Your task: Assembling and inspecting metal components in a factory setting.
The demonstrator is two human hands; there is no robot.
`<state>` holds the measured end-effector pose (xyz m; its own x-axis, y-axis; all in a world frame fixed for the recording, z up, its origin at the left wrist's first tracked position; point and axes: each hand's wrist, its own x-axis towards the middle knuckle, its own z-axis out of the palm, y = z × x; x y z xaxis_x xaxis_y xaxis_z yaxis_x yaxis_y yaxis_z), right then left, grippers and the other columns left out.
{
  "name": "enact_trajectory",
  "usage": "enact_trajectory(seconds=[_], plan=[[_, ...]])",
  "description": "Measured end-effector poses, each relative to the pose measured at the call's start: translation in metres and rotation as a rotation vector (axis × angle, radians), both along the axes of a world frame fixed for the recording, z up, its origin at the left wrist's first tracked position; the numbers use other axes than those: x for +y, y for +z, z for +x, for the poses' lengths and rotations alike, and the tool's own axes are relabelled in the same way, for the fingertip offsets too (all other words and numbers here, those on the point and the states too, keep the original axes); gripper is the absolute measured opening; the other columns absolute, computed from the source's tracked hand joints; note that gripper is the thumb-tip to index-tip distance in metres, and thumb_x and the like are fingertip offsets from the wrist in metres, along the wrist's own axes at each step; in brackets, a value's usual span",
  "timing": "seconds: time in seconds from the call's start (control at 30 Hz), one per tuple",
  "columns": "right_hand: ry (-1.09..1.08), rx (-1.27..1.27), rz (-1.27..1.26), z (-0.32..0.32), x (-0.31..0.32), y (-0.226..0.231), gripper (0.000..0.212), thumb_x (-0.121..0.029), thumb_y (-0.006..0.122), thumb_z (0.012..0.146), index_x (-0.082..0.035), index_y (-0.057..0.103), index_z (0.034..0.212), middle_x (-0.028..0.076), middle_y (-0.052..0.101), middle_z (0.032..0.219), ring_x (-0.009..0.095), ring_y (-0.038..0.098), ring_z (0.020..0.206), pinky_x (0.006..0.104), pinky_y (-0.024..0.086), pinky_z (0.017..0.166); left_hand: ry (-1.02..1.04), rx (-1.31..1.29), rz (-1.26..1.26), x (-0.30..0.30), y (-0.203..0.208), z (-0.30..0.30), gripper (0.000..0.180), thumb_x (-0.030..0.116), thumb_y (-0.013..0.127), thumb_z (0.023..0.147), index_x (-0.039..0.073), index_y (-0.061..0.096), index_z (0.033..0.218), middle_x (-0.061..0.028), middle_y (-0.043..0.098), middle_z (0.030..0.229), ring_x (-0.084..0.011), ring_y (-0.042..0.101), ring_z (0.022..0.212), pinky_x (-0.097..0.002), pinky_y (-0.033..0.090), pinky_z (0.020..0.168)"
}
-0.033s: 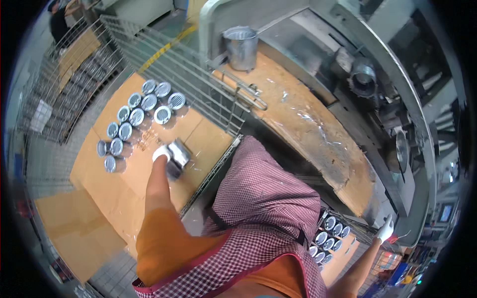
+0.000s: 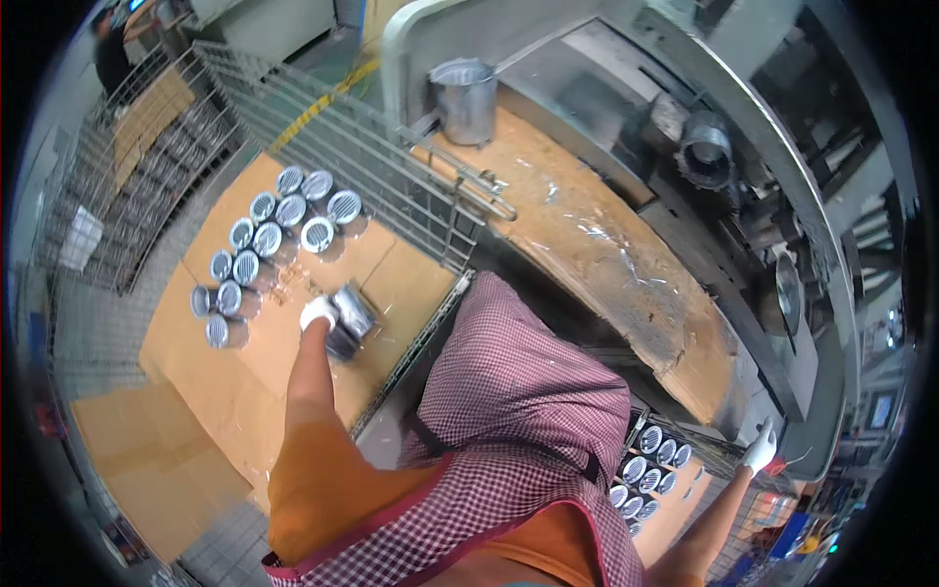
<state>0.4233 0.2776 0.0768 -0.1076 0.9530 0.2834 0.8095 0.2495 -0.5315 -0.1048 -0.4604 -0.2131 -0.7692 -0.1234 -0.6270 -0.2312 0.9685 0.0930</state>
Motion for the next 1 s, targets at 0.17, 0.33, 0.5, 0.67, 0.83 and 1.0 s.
enact_trajectory(seconds=[0.17,0.33,0.5,0.67,0.83,1.0], plan=[[-0.023,0.027,0.042,-0.012,-0.017,0.002,0.057,-0.048,0.057,0.092,0.008,0.068,0.091,0.014,0.071,0.089,0.022,0.06,0.082,0.035,0.044,0.082,-0.135,0.347,-0.11,0.042,0.044,0.059,0.026,0.019,0.048,0.086,0.013,0.071,0.096,-0.0149,0.069,0.104,-0.0355,0.066,0.097,-0.0438,0.052,0.084],[-0.057,0.08,0.051,-0.012,-0.015,-0.004,0.057,-0.049,0.057,0.092,0.007,0.068,0.092,0.013,0.071,0.088,0.022,0.06,0.078,0.035,0.044,0.078,-0.455,0.753,0.049,0.077,0.135,0.081,0.014,0.017,0.057,0.077,0.018,0.07,0.079,-0.0128,0.065,0.078,-0.0329,0.064,0.076,-0.0447,0.05,0.069],[-0.056,0.083,0.068,-0.027,-0.022,0.003,0.057,-0.051,0.056,0.092,0.005,0.069,0.093,0.012,0.072,0.087,0.022,0.061,0.076,0.0357,0.045,0.077,-0.811,1.147,0.263,0.129,0.287,0.082,0.011,0.011,0.062,0.071,0.02,0.066,0.077,-0.007,0.055,0.073,-0.0275,0.057,0.068,-0.0429,0.045,0.062],[-0.13,0.035,0.076,-0.023,-0.026,-0.005,0.059,-0.055,0.056,0.09,0.002,0.07,0.097,0.015,0.072,0.092,0.027,0.065,0.082,0.0375,0.046,0.078,-0.975,1.393,0.566,0.209,0.39,0.028,0.018,0.013,0.058,0.072,0.011,0.066,0.088,-0.0138,0.059,0.079,-0.0338,0.06,0.078,-0.0431,0.048,0.07],[-0.127,0.05,0.1,-0.024,-0.017,-0.015,0.058,-0.054,0.057,0.09,0.002,0.07,0.099,0.017,0.072,0.094,0.03,0.065,0.083,0.0392,0.047,0.079,-1.02,1.391,0.583,0.289,0.4,-0.028,0.017,0.016,0.052,0.077,0.016,0.068,0.083,-0.013,0.062,0.079,-0.0334,0.061,0.074,-0.0451,0.05,0.069],[-0.099,0.069,0.106,-0.03,-0.034,-0.004,0.057,-0.053,0.058,0.09,0.002,0.07,0.09,0.02,0.07,0.085,0.032,0.064,0.075,0.0414,0.046,0.072,-1.131,1.336,0.257,0.316,0.34,-0.072,0.017,0.015,0.054,0.078,0.017,0.071,0.08,-0.0117,0.063,0.075,-0.0312,0.064,0.075,-0.0445,0.049,0.065]])
